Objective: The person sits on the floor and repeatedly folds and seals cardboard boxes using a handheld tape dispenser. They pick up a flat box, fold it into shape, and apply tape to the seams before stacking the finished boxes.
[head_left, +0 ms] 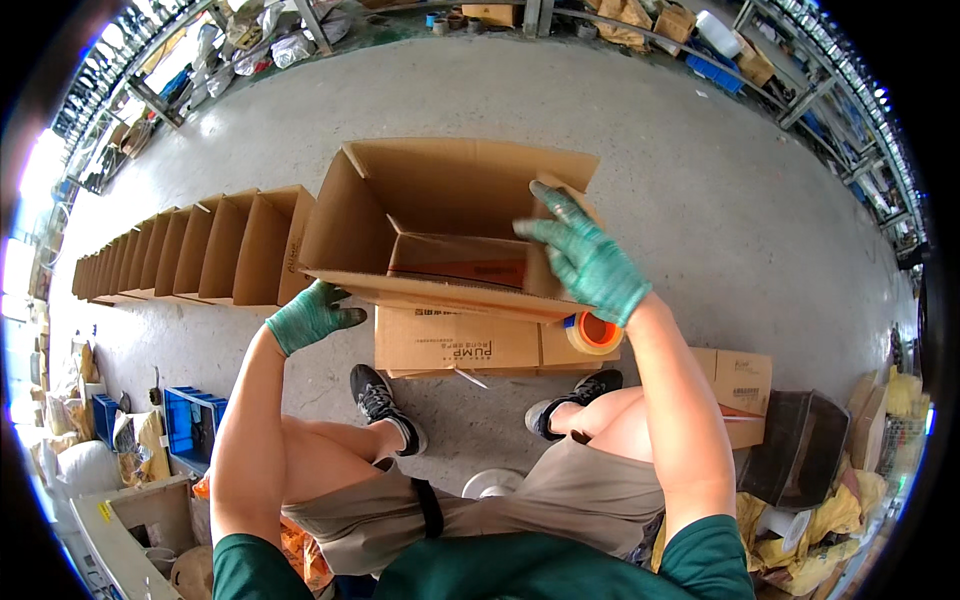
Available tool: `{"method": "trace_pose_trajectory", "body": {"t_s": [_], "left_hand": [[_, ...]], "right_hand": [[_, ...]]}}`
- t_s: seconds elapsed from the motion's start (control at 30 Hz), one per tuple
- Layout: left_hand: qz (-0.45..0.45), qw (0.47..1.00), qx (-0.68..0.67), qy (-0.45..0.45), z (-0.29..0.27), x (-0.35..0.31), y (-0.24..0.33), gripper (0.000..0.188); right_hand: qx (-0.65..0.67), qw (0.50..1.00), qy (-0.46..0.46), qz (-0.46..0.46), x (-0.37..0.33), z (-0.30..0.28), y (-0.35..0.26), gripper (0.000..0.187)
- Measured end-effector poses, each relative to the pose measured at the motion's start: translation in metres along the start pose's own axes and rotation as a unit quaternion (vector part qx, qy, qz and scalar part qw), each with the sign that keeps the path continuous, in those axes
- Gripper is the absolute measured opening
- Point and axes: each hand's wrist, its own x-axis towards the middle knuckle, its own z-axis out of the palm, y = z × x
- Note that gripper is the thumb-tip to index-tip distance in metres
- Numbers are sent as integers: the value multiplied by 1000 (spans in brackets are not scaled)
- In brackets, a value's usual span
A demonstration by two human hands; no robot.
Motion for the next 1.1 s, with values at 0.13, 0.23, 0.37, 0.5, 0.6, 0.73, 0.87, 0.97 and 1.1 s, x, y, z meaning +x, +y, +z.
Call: {"method": "trace_pose_trajectory", "body": {"t_s": [0.13,0.23,0.37,0.5,0.6,0.73,0.87,0.97,1.1], "left_hand": [[132,982,-90,101,20,2,26,85],[259,958,0,125,21,5,42,90],[259,959,69,94,18,8,48,77],[201,966,-1,164,25,18,41,63],[135,946,27,295,36,35,30,59],[149,923,82,344,47,47,36,82],[120,945,19,303,46,42,40,98],[122,947,-17,296,53,37,50,101],[172,936,89,292,48,30,40,86]], "right_hand": [[-47,999,-21,17,0,23,26,41],[45,998,12,35,-4,24,36,35],[271,955,68,98,-10,22,37,28],[436,889,54,129,-6,9,34,29],[508,829,55,228,-1,-3,31,32],[336,874,285,206,16,7,48,42],[307,894,247,215,34,4,22,48],[259,931,132,220,19,10,38,48],[140,964,138,181,-1,28,40,37]]}}
